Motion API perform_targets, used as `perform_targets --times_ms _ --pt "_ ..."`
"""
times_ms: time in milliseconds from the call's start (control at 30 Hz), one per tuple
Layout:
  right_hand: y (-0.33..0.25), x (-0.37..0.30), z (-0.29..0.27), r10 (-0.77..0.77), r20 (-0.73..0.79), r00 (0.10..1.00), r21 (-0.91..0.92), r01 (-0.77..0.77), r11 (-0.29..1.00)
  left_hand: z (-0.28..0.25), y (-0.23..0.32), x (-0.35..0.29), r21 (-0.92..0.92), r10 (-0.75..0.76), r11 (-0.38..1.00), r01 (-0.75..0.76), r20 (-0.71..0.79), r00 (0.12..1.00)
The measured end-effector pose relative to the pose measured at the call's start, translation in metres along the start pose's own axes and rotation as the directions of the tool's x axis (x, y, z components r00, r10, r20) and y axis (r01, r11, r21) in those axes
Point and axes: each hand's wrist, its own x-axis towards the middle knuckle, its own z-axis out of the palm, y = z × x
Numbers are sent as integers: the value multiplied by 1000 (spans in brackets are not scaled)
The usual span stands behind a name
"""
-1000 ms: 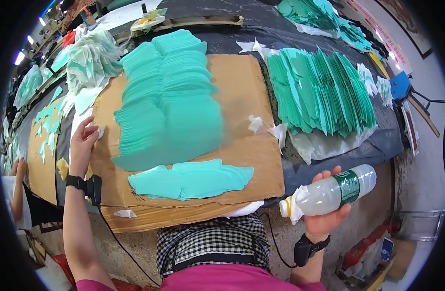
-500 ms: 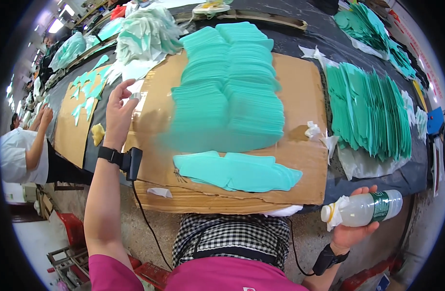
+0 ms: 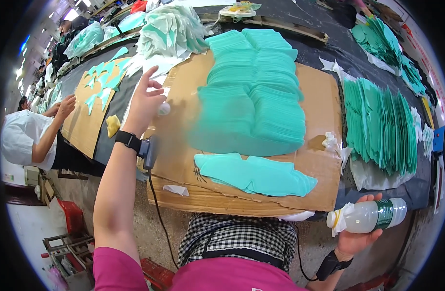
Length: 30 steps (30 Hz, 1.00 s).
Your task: The worker is organizing green shoe upper components on a cardboard surface and applying liquid glue from a plastic bottle to bond them.
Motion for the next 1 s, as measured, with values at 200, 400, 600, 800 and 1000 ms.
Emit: perform_targets --times_ms 200,400,600,800,1000 --pt "1 -2 -5 -12 -20 1000 -31 12 999 -2 4 1 -343 17 939 -10 18 1000" --pt "6 -1 -3 22 -9 1000 -4 -22 1000 2 -16 9 -3 163 987 -164 -29 986" --pt "4 -5 -4 38 -12 999 -14 -38 999 13 -10 -15 550 454 718 -426 94 886" --pt "9 -5 0 76 -33 997 45 -74 996 15 -4 -27 610 493 617 -497 192 849" --pt "11 -5 3 98 -8 995 6 -98 995 13 -1 -28 525 355 741 -418 222 908"
